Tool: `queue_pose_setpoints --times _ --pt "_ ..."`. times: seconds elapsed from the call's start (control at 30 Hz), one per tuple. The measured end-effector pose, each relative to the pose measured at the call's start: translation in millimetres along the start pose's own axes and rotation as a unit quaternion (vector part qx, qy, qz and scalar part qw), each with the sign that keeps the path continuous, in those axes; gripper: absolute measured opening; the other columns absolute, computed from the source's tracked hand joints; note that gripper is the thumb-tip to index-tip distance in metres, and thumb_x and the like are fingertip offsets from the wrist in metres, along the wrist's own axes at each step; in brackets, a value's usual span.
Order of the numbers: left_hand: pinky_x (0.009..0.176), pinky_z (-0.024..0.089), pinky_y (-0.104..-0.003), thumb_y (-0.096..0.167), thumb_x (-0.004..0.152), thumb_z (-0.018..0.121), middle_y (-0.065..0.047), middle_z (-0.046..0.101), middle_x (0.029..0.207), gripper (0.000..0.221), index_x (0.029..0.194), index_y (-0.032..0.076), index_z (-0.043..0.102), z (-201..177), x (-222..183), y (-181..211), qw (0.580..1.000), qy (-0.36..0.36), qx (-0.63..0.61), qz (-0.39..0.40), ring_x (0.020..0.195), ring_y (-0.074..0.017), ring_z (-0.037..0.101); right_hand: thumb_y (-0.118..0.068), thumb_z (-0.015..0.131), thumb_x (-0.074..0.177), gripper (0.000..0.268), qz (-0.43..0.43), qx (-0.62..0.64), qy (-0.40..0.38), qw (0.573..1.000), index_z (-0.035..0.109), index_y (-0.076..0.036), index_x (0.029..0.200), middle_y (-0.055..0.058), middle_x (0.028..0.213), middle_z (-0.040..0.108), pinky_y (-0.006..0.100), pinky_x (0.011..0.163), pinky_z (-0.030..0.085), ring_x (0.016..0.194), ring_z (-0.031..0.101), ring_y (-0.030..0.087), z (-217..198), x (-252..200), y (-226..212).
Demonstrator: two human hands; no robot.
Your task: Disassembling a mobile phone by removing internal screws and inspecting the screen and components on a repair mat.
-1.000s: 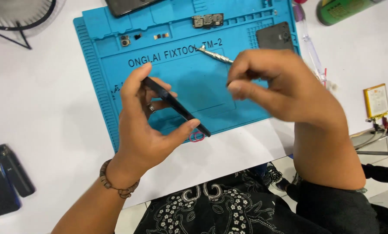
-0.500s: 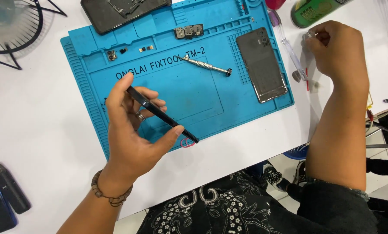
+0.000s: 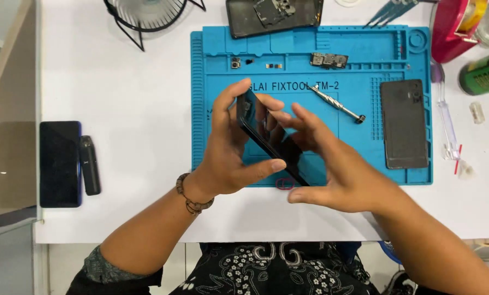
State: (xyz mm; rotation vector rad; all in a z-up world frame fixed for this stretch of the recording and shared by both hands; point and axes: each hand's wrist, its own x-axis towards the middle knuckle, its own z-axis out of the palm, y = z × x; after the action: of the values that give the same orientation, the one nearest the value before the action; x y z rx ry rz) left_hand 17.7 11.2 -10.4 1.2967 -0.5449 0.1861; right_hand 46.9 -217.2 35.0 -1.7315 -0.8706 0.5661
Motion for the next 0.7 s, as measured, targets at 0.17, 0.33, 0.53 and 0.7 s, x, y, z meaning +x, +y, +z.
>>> queue_pose_setpoints --times 0.17,0.33,0.53,0.7 --pt "0.126 0.053 -0.046 0.025 0.099 0.078 -0.018 0.042 0.163 0.090 0.164 0.016 0.017 -5 7 13 0.997 0.025 0.067 -0.022 0.151 -0.0316 0.052 -0.023 0.084 0.080 0.104 0.032 -0.046 0.112 0.992 0.021 -0.010 0.161 0.013 0.132 0.055 0.038 0.102 0.051 0.121 0.059 0.026 14 13 14" --pt "0.100 0.066 -0.043 0.007 0.103 0.062 -0.014 0.053 0.128 0.048 0.145 0.009 0.039 -2 10 11 0.988 0.145 0.000 -0.057 0.119 -0.0264 0.059 -0.027 0.087 0.077 0.100 0.020 -0.237 0.238 0.942 0.033 -0.002 0.157 0.019 0.144 0.053 0.045 0.105 0.046 0.131 0.053 0.035 11 4 23" --pt "0.087 0.064 -0.039 0.002 0.098 0.063 -0.008 0.053 0.101 0.034 0.128 0.009 0.048 2 8 6 0.981 0.165 -0.054 -0.084 0.096 -0.0201 0.059 -0.032 0.095 0.067 0.113 0.090 -0.338 0.255 0.901 0.032 -0.011 0.158 0.018 0.129 0.054 0.047 0.070 0.050 0.112 0.057 0.034 21 2 38" --pt "0.091 0.055 -0.029 0.001 0.099 0.063 -0.007 0.059 0.101 0.039 0.133 0.009 0.046 -1 5 2 0.980 0.175 -0.026 -0.096 0.098 -0.0161 0.061 -0.033 0.095 0.073 0.109 0.032 -0.372 0.258 0.891 0.033 -0.004 0.157 0.020 0.134 0.056 0.045 0.073 0.051 0.114 0.057 0.036 24 6 42"
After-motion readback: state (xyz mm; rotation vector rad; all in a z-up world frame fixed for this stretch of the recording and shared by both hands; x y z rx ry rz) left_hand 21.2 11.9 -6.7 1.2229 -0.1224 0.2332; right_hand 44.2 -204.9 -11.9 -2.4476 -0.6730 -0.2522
